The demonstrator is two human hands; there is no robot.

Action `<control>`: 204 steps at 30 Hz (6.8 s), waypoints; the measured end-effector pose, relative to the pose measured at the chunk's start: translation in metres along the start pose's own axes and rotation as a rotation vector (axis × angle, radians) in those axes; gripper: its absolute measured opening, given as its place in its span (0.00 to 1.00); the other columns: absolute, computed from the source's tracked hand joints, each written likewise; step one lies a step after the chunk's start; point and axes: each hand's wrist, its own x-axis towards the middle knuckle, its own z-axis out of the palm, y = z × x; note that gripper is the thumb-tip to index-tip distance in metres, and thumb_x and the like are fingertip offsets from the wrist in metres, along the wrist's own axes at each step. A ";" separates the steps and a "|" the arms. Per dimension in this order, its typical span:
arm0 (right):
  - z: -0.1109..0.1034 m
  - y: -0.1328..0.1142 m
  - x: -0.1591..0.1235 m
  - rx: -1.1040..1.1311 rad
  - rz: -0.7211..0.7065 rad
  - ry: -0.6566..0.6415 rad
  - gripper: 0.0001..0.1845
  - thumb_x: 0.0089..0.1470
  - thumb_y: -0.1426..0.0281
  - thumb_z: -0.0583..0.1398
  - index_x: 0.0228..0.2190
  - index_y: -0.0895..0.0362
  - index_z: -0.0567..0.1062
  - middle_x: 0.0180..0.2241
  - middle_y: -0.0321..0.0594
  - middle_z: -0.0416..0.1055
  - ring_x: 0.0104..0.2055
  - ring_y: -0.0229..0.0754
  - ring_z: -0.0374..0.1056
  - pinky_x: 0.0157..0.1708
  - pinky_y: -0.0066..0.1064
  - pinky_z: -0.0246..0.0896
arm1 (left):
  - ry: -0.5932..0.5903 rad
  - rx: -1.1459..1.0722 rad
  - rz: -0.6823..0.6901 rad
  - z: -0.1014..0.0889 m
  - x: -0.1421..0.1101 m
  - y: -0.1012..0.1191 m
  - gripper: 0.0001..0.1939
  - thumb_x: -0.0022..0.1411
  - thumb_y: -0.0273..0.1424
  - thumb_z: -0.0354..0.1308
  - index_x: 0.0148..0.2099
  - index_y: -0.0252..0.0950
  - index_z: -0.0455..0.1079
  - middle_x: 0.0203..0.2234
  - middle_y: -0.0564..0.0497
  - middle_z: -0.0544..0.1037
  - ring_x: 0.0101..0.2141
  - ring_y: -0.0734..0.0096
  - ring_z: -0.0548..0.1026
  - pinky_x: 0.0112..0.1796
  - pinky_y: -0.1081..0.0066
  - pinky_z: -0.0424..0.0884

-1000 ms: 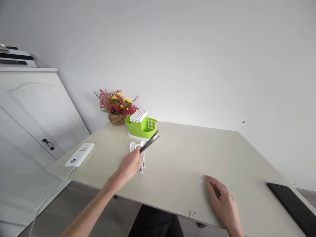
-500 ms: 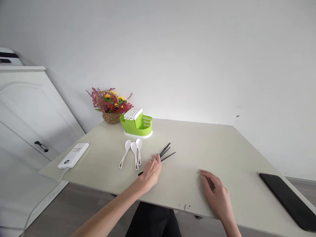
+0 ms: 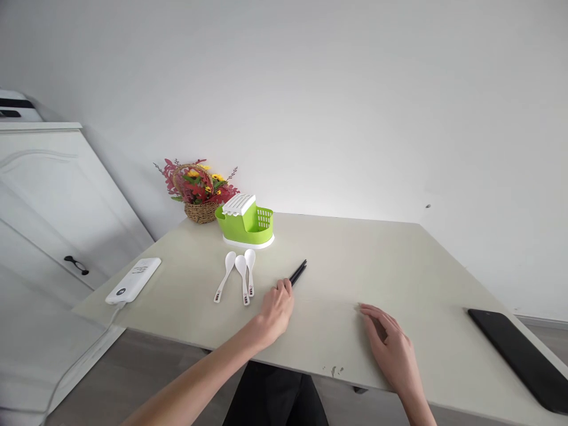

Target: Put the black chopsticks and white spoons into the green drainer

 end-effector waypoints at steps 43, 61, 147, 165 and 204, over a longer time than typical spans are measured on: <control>0.002 0.005 0.001 -0.003 0.020 -0.010 0.23 0.61 0.48 0.54 0.47 0.43 0.81 0.56 0.36 0.77 0.58 0.53 0.72 0.47 0.38 0.71 | 0.159 -0.258 -0.619 0.042 -0.029 -0.095 0.41 0.73 0.48 0.49 0.72 0.17 0.52 0.67 0.16 0.58 0.67 0.26 0.58 0.64 0.37 0.52; 0.000 0.000 0.002 0.009 0.014 -0.021 0.24 0.62 0.49 0.54 0.48 0.45 0.80 0.55 0.40 0.77 0.56 0.53 0.72 0.48 0.40 0.70 | 0.328 -0.103 -0.539 0.044 -0.029 -0.145 0.25 0.73 0.41 0.51 0.59 0.23 0.69 0.48 0.30 0.75 0.50 0.44 0.73 0.49 0.55 0.70; -0.004 -0.015 0.005 0.117 0.035 0.005 0.22 0.61 0.51 0.54 0.44 0.47 0.81 0.52 0.42 0.78 0.54 0.53 0.73 0.53 0.43 0.67 | 0.723 -0.187 -0.143 -0.102 0.063 -0.106 0.28 0.73 0.45 0.51 0.65 0.29 0.62 0.65 0.29 0.65 0.67 0.36 0.57 0.64 0.41 0.55; -0.002 -0.012 0.004 0.071 0.072 0.021 0.21 0.61 0.50 0.54 0.44 0.45 0.81 0.50 0.40 0.79 0.51 0.51 0.75 0.49 0.41 0.69 | 0.775 -0.229 -0.224 -0.063 0.099 -0.173 0.28 0.74 0.46 0.46 0.66 0.32 0.66 0.64 0.35 0.69 0.67 0.43 0.59 0.65 0.49 0.54; -0.003 -0.001 0.001 -0.072 0.111 0.032 0.22 0.59 0.47 0.56 0.45 0.42 0.81 0.52 0.34 0.79 0.50 0.47 0.76 0.35 0.29 0.72 | 0.176 -0.686 0.254 0.016 0.067 -0.086 0.14 0.74 0.43 0.50 0.40 0.40 0.67 0.27 0.55 0.78 0.25 0.69 0.74 0.29 0.71 0.59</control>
